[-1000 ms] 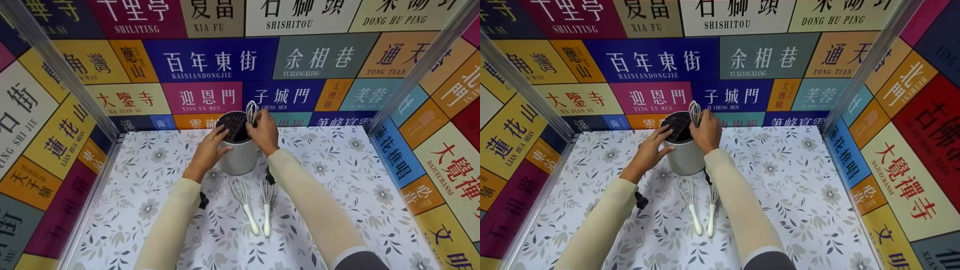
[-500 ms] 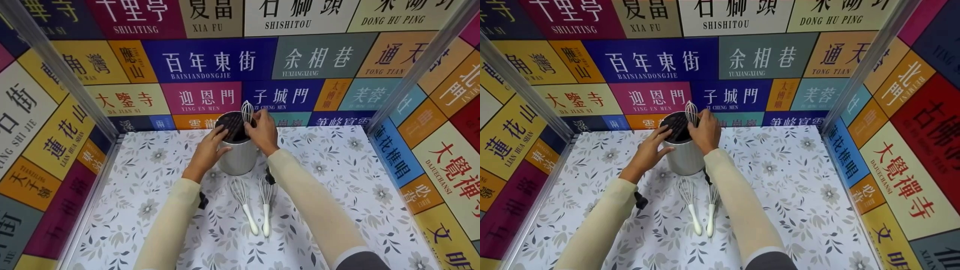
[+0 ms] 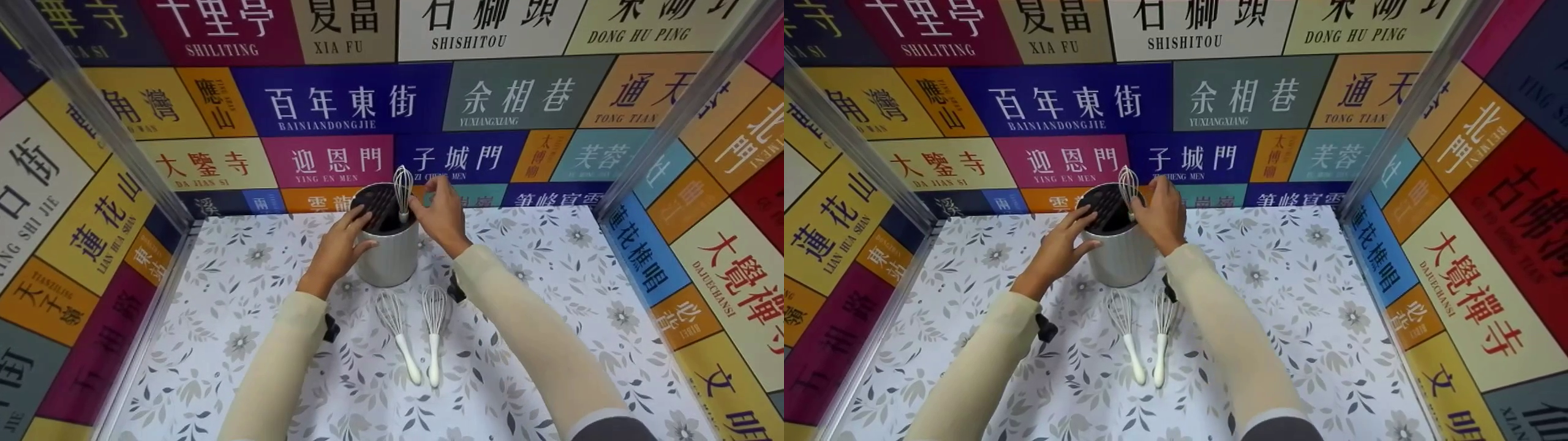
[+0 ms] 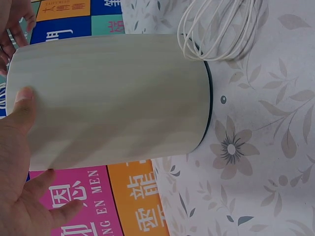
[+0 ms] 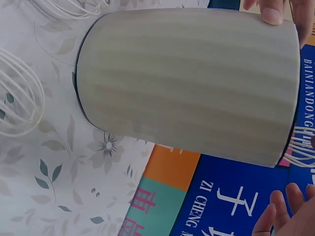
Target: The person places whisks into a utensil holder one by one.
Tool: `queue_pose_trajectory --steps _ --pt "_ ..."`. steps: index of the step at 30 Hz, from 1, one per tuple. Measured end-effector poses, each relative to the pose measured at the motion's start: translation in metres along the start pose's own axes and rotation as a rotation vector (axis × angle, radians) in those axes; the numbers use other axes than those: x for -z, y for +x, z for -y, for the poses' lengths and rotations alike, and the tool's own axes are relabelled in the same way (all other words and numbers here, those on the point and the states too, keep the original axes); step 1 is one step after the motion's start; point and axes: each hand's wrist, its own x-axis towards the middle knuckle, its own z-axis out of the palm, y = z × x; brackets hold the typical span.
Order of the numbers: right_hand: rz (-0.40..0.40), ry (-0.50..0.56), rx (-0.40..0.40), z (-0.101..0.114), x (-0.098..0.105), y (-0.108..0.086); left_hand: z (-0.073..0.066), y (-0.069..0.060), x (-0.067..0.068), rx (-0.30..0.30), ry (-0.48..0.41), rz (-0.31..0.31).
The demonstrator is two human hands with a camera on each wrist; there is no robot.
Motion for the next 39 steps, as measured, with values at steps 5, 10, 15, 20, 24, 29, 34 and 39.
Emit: queue_pose_trajectory --steps 5,10,15,20,24,29,34,39 --pt "0.014 0.020 0.013 0.000 0.014 -0.003 -0.001 0.001 0.001 -0.002 -0.015 -0.001" --pt "0.041 0.035 0.039 -0.003 0.029 -0.008 -0.001 0.002 0.001 -0.003 -0.016 0.003" --pt "0.050 0.026 0.086 -0.006 0.043 -0.016 0.000 0.002 -0.001 0.003 -0.014 0.009" --pt "0.080 0.002 0.106 -0.010 0.056 -0.026 -0.001 0.001 -0.001 0.034 -0.028 0.029" --pt "0.104 -0.009 0.109 -0.012 0.065 -0.035 -0.001 0.002 -0.001 0.055 -0.035 0.041" --pt "0.128 -0.020 0.096 -0.016 0.073 -0.047 0.000 0.001 -0.002 0.041 -0.023 0.028" --pt "0.155 -0.033 0.089 -0.026 0.078 -0.057 0.000 0.001 -0.002 0.046 -0.016 0.025" --pt "0.172 -0.037 0.079 -0.039 0.080 -0.070 -0.001 0.001 -0.002 0.052 -0.026 0.029"
